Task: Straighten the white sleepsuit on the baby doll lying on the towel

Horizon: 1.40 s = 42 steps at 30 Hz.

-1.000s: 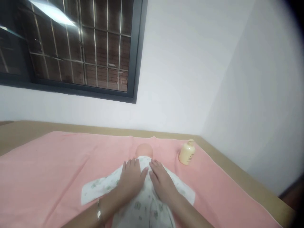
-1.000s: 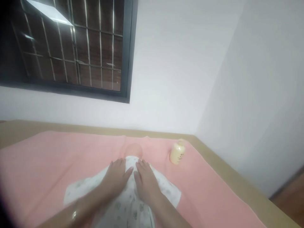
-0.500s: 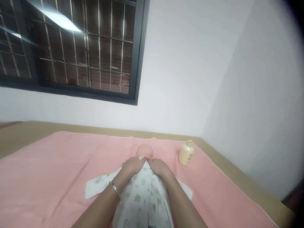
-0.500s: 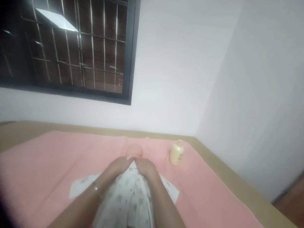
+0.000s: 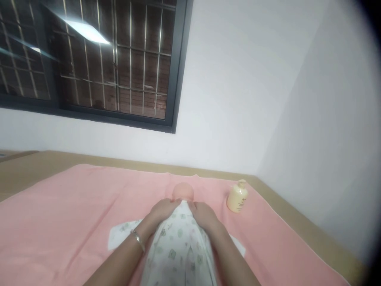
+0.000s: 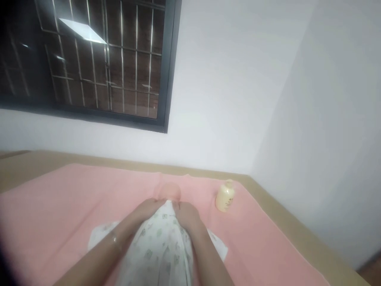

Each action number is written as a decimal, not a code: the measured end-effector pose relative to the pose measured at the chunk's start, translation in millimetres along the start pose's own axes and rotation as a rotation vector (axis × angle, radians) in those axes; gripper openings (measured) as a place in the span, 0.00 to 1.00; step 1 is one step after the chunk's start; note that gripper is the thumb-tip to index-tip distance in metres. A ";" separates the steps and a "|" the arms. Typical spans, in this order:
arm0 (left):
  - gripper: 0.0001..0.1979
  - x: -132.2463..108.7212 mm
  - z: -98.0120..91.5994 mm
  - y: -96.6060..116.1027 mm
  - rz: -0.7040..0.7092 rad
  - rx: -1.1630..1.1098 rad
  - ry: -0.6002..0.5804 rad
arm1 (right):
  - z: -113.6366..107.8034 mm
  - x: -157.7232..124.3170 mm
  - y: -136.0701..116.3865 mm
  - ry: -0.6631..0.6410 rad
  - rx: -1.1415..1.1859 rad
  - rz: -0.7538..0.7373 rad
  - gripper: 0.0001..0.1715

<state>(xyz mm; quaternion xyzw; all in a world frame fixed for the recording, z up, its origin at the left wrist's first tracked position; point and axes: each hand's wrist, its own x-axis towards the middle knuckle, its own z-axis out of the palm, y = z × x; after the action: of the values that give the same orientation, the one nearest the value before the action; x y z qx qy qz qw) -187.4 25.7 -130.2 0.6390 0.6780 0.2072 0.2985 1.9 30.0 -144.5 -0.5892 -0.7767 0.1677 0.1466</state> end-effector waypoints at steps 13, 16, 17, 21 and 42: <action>0.31 6.8 8.5 2.3 -0.009 0.178 0.063 | -2.6 -15.6 -28.1 0.036 -0.053 0.074 0.39; 0.31 -1.2 10.9 7.1 0.055 0.280 0.092 | -1.1 -4.9 -14.6 -0.027 0.063 0.123 0.42; 0.31 -4.9 12.4 9.1 0.073 0.327 0.117 | -1.0 -2.6 -11.9 -0.038 0.079 0.138 0.43; 0.28 -18.4 18.9 16.4 0.103 0.487 0.214 | -3.7 -5.9 -16.3 -0.048 -0.004 0.149 0.43; 0.25 -35.7 10.5 21.5 0.203 0.630 0.120 | -1.8 -15.4 -23.1 0.019 -0.040 0.062 0.42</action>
<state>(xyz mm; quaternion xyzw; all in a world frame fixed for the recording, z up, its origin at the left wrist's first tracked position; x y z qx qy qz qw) -164.2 -8.7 -118.6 0.7508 0.6580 0.0534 0.0240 -13.3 9.5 -133.3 -0.6175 -0.7597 0.1510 0.1371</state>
